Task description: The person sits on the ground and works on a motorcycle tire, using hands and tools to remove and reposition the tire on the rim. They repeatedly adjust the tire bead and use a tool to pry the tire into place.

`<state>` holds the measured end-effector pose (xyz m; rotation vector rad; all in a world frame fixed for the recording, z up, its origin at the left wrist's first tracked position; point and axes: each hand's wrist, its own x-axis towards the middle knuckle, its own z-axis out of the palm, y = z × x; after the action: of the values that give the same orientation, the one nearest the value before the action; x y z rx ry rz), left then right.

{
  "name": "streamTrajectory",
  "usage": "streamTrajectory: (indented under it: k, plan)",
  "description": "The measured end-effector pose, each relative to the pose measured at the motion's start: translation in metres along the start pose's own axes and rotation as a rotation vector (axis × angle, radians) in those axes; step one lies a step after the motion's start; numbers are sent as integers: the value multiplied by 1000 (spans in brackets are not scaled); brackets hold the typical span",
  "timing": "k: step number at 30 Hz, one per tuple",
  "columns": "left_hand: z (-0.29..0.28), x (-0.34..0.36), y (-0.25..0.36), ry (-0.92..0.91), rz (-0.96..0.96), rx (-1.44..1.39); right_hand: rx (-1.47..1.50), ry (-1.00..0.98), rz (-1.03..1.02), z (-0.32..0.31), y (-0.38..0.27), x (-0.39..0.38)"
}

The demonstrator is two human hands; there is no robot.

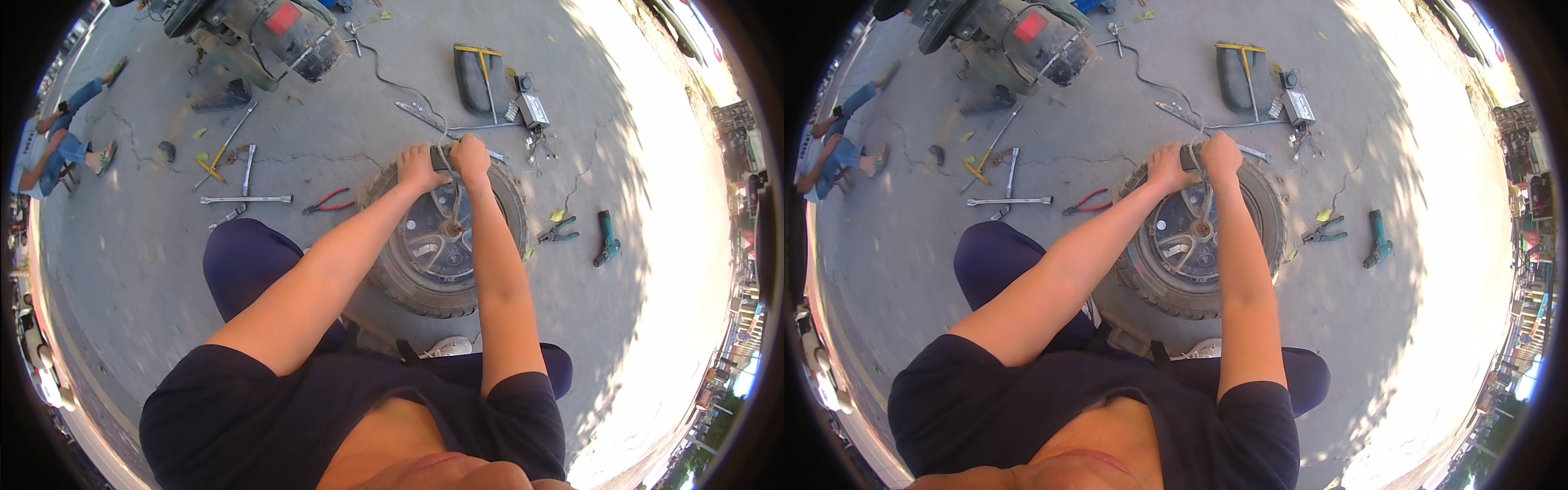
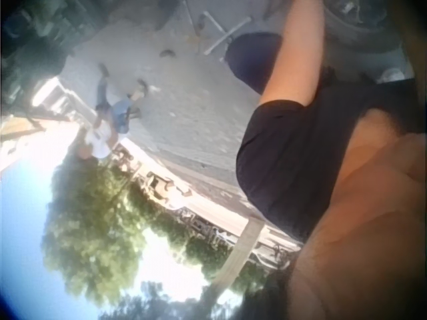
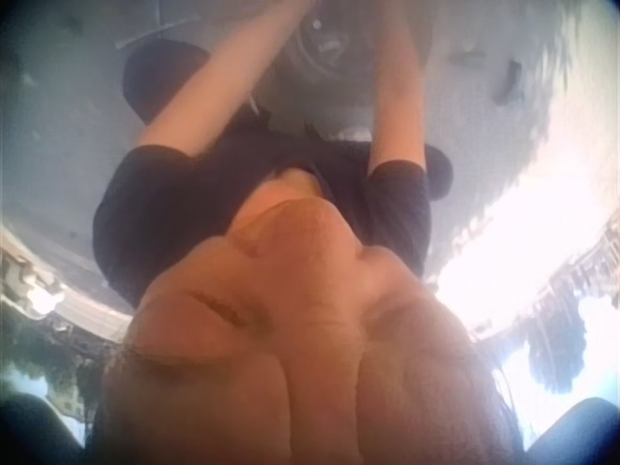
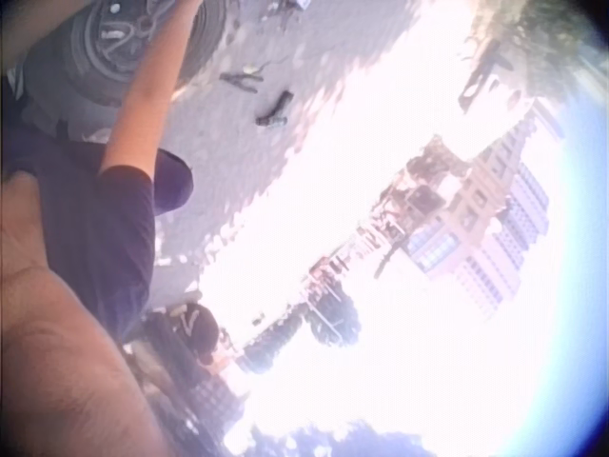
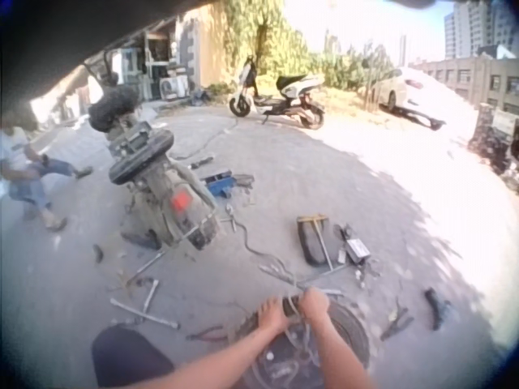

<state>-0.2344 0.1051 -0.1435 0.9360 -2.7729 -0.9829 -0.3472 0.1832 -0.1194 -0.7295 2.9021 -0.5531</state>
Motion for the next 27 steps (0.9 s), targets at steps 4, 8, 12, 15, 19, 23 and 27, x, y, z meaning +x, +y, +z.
streamTrajectory:
  k: [4, 8, 12, 15, 19, 23, 27]
  plan:
    - [4, 1, 3, 31, -12, 29, 91, -25, -112, 2, 7, 5]
    - [-1, 1, 2, 41, 23, -81, 71, -7, -148, 10, 17, 12]
    - [-11, 28, -1, -197, 37, -51, 72, 27, -211, 7, 23, -2]
    - [-15, 52, -3, 140, 81, -435, 31, 116, -330, 11, 29, -9]
    - [1, 63, -1, -12, 681, -229, -78, 124, -344, 7, 19, -32]
    - [-11, 88, 32, -406, 830, 109, -56, 290, -438, 5, 38, -38]
    - [-6, 115, 20, -522, 959, 443, 3, 247, -463, 4, 26, -48]
